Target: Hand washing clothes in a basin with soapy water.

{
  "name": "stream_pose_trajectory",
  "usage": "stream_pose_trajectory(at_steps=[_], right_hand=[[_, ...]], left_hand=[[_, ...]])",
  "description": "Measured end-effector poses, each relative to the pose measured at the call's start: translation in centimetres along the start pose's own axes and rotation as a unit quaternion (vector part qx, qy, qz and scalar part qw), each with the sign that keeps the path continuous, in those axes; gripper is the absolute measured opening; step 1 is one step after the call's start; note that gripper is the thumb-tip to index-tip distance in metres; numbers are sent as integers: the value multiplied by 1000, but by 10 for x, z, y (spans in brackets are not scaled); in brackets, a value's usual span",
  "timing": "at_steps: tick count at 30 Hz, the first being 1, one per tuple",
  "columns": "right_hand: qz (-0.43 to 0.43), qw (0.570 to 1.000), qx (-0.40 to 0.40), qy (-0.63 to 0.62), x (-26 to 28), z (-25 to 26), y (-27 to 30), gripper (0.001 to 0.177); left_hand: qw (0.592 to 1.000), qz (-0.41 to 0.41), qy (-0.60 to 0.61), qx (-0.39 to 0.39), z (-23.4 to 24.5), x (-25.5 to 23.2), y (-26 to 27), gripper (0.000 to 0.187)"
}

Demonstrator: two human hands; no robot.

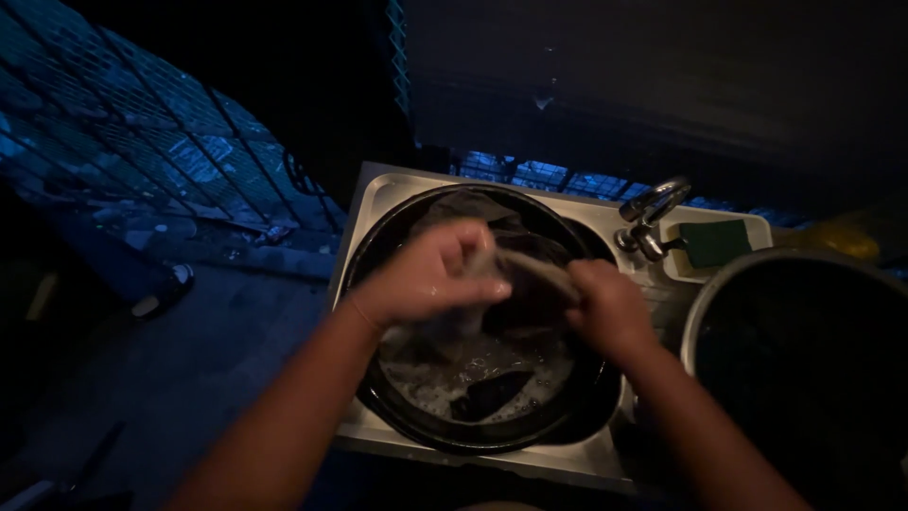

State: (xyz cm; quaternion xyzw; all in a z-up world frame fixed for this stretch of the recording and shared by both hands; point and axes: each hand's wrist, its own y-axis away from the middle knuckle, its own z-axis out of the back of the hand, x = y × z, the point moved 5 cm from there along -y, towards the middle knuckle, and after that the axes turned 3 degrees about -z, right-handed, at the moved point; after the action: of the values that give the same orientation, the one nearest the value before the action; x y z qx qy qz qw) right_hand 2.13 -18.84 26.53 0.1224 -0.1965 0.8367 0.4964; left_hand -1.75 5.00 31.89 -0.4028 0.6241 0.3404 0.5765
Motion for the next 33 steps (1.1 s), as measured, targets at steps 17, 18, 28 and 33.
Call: stream_pose_trajectory(at_steps=[17,18,28,33], right_hand=[[-30,894,369,252,-1,-134,35,90],[-31,894,368,252,-1,-124,33,90],[-50,954,74,-286,-114,-144,31,67],[-281,817,0,-504,-50,-30,-10,60]], left_hand=[[762,92,-603,217,-40,168,34,51],[762,91,-603,217,-30,174,31,51],[986,-67,64,-135,18,67,-22,47],[925,-33,336,-174,15,-1,-16,63]])
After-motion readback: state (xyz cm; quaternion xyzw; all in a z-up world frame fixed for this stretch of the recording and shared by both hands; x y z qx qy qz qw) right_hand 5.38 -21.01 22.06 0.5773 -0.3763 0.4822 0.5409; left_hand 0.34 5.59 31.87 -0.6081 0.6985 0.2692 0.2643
